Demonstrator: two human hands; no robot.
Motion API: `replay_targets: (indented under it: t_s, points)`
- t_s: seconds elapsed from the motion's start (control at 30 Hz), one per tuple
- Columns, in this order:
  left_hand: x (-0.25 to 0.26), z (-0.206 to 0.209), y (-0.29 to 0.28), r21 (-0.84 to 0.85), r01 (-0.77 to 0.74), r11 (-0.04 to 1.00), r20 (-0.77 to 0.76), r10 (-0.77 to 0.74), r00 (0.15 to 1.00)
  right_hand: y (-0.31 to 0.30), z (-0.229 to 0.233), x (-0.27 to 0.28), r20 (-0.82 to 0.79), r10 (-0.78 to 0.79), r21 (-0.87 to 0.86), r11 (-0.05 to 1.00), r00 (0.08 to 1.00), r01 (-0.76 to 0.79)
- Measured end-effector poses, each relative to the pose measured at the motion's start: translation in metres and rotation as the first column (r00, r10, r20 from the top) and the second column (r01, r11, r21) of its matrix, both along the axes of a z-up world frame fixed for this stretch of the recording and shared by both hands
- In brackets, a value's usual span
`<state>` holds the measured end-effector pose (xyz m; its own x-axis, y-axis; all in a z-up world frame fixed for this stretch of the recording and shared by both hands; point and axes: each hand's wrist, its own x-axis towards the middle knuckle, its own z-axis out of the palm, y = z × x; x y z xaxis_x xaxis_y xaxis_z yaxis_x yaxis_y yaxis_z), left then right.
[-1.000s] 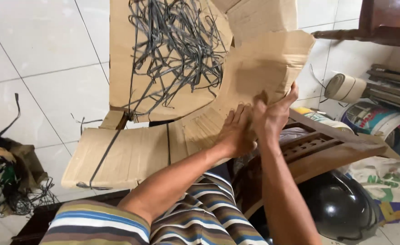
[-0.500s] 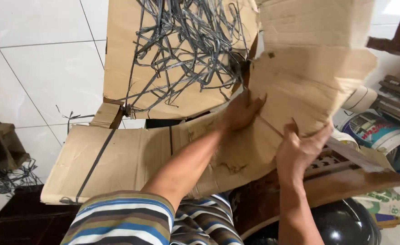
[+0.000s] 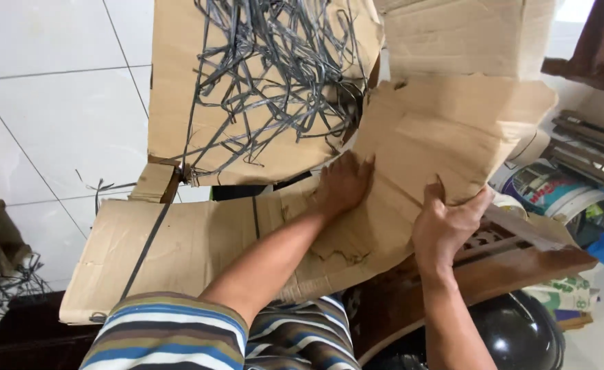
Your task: Wrapping a wooden chair frame with cardboard and securing it with plastic straps
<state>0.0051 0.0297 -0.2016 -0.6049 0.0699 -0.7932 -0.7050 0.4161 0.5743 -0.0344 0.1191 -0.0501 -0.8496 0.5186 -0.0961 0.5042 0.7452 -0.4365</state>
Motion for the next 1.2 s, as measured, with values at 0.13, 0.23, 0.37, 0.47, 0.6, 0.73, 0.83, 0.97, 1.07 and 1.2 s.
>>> replay_targets:
  t_s: [0.13, 0.23, 0.37, 0.47, 0.6, 0.73, 0.83, 0.97, 1.07, 1.2]
  points:
    - [-0.016, 0.005, -0.022, 0.137, 0.009, 0.990, 0.140, -0.028, 0.990, 0.001, 0.007, -0.001, 0.002, 0.035, -0.078, 0.996, 0.999, -0.035]
    - [-0.040, 0.012, -0.030, 0.225, 0.165, 0.960, 0.109, -0.193, 0.975, 0.009, -0.004, 0.005, -0.028, 0.024, -0.175, 0.984, 0.999, -0.029]
    - [-0.024, 0.004, -0.012, -0.012, 0.168, 0.986, 0.119, -0.166, 0.979, 0.016, -0.011, 0.013, -0.146, 0.005, -0.298, 0.953, 0.989, -0.049]
    - [0.002, 0.029, -0.001, -0.298, 0.152, 0.943, -0.095, -0.187, 0.978, 0.006, -0.007, 0.003, -0.117, 0.006, -0.201, 0.979, 0.993, -0.030]
    - [0.031, 0.124, -0.026, 0.093, 0.298, 0.950, -0.230, -0.271, 0.935, 0.001, -0.005, 0.006, -0.070, -0.020, -0.126, 0.992, 0.997, 0.011]
    - [0.048, 0.161, -0.035, 0.048, 0.405, 0.913, -0.216, -0.386, 0.897, -0.006, 0.004, -0.001, -0.009, -0.009, -0.050, 0.999, 1.000, 0.009]
    - [0.060, 0.140, -0.017, -0.098, 0.429, 0.898, -0.253, -0.439, 0.862, -0.005, 0.006, -0.004, -0.009, 0.017, -0.053, 0.998, 1.000, -0.017]
    - [0.071, 0.124, -0.010, -0.175, 0.390, 0.904, -0.330, -0.427, 0.842, 0.007, -0.001, -0.023, 0.176, 0.075, 0.061, 0.994, 0.981, -0.087]
    - [0.070, 0.137, -0.012, -0.137, 0.372, 0.918, -0.284, -0.397, 0.873, 0.024, -0.022, -0.050, 0.188, 0.095, 0.150, 0.981, 0.978, -0.124]
    - [0.059, 0.147, -0.013, -0.166, 0.357, 0.919, -0.263, -0.391, 0.882, 0.032, -0.017, -0.076, 0.194, 0.286, 0.054, 0.952, 0.939, -0.301]
